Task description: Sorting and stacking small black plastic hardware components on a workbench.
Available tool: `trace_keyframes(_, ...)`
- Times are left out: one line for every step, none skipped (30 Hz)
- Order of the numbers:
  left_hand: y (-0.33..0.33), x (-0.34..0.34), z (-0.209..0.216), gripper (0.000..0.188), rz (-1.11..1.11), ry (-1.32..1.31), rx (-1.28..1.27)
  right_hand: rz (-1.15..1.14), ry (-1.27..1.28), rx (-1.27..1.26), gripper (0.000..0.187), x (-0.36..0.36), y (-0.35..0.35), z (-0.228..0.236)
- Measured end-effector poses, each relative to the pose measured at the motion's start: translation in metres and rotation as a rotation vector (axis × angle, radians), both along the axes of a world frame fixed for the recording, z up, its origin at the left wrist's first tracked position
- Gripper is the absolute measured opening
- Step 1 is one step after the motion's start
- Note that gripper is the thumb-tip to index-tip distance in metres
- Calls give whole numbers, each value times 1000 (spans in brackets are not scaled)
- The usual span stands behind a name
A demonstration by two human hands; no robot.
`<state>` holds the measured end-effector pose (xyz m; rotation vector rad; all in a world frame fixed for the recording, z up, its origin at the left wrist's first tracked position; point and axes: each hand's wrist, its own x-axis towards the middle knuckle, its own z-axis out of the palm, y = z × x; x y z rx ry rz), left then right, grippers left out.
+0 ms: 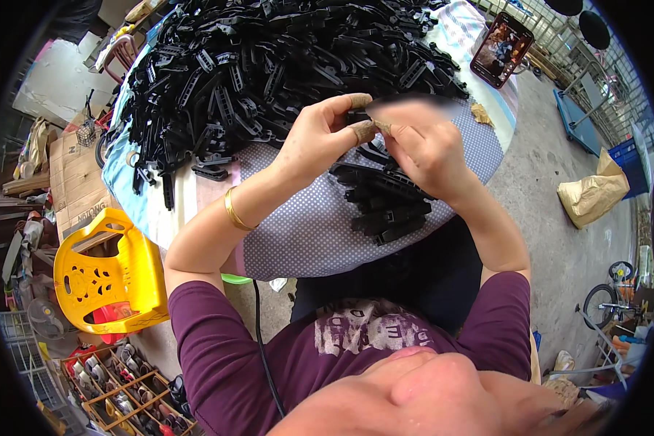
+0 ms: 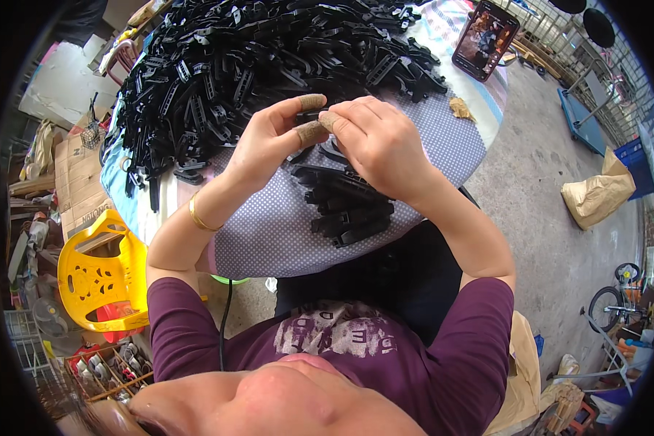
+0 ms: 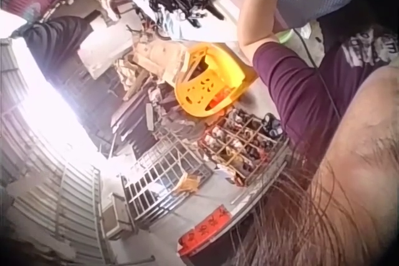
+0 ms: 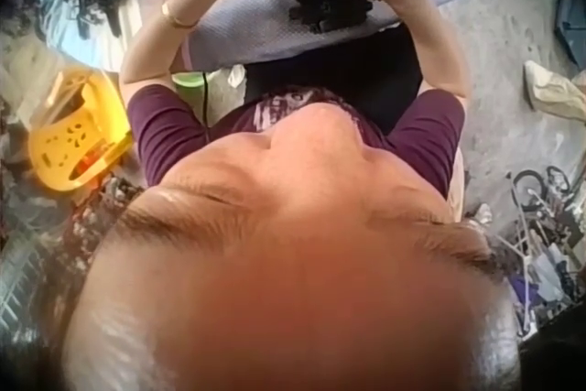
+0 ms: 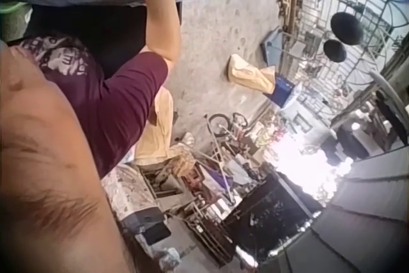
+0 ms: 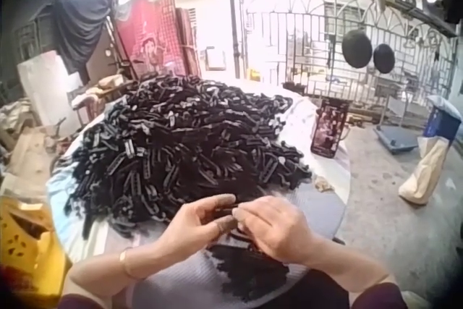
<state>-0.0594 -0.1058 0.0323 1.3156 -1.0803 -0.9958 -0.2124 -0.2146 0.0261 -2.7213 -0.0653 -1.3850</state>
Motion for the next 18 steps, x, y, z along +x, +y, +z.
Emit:
trace_keyframes(0,-1,0,41,-1,0,0,19,11,29,25,-1,-2,0)
trace_keyframes(0,-1,0,40,-6,38,-1,40,23,59,27,-1,-3,0)
trace_keyframes(0,-1,-1,40,-10,76,-2,40,23,59,27,-2,-4,0)
trace_keyframes(-1,-1,-1,40,-10,76,-1,48,16,51,31,-2,-5,-1)
trace_keyframes(-1,1,-3,39,-17,100,-23,58,10,43,36,-2,-5,-1)
trace_keyframes(-1,2,-3,38,-24,124,-45,59,9,44,36,-3,-4,-2)
trace_keyframes(-1,1,-3,38,-22,124,-44,25,28,77,42,-4,0,-2)
trace_keyframes(-1,0,-1,35,-22,111,-76,-11,49,110,48,-6,1,-3)
trace_keyframes(-2,-1,-1,32,-22,99,-108,-12,51,111,48,-5,1,-2)
trace_keyframes(-2,0,-1,32,-23,100,-107,24,33,233,52,-5,0,1)
trace_keyframes(-3,1,-1,33,3,-53,-168,63,13,355,57,-4,-1,4)
trace_keyframes(-3,1,-1,33,28,-205,-229,10,2,432,53,-3,-2,6)
trace_keyframes(-2,0,0,33,29,-206,-228,12,3,433,53,-4,-7,6)
trace_keyframes(-2,-1,2,34,50,-350,-279,96,175,593,50,-7,-15,5)
trace_keyframes(-1,-1,3,36,70,-496,-329,181,350,750,47,-7,-19,5)
trace_keyframes(1,-1,2,37,57,-475,-253,178,365,746,40,-8,-19,6)
trace_keyframes(3,-2,3,37,57,-475,-254,178,365,746,40,-9,-17,7)
trace_keyframes(4,-3,6,36,53,-543,-274,154,371,744,36,-10,-16,7)
